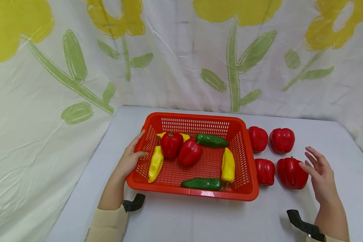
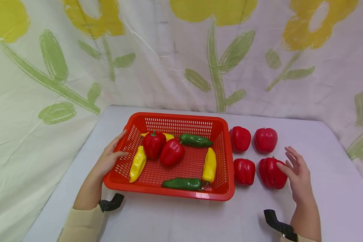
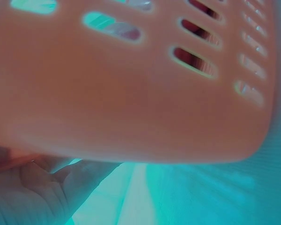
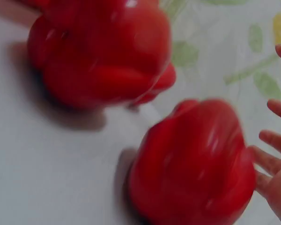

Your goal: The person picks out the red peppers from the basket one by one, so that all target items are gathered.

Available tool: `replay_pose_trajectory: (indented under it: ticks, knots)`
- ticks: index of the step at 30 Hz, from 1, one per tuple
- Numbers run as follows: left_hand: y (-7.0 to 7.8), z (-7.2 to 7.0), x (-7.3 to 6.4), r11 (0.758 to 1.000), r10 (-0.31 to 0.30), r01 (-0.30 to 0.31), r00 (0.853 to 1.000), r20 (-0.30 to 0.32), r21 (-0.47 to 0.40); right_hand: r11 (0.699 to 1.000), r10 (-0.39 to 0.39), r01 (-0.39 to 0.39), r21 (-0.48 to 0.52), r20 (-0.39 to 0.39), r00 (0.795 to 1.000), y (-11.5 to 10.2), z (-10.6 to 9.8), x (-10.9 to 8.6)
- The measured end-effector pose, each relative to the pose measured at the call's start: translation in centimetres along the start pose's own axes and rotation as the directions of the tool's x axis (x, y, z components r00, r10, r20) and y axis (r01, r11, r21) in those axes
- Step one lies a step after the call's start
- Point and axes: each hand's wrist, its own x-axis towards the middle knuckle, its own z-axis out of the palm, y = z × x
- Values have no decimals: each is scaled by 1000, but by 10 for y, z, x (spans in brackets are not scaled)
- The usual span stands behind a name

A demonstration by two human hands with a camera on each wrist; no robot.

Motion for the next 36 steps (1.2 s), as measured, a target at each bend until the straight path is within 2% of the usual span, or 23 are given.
replay_pose_trajectory:
  ticks: [3,5,8,12,19,25,27,33,36]
  knots:
    - [0,0,0,1000,-3,3,1000,-5,-2,996,-1,0,-90,-6,1000,-16,5,6]
    - [0,0,0,1000,-5,5,1000,-5,-3,979,15,-12,-202,10,1000,-26,8,10]
    - [-1,1,0,1000,-5,5,1000,-5,0,957,49,-32,-288,51,997,-39,12,17]
    - [-1,1,1,1000,-4,4,1000,-6,5,960,62,-18,-279,151,987,-52,22,27]
    - [0,1,1,1000,-7,7,1000,-3,-2,937,58,61,-344,325,944,-80,47,43]
    - [1,1,0,1000,-11,11,1000,-6,-3,916,151,-1,-401,344,927,-99,68,54]
    - [1,1,0,1000,-7,7,1000,-4,-6,917,167,-12,-398,357,919,-103,74,57]
    - [1,1,0,1000,-2,2,1000,-2,-6,920,164,21,-392,432,887,-110,83,66]
    - [1,0,0,1000,-3,3,1000,-3,-6,921,203,-10,-390,458,866,-113,87,69]
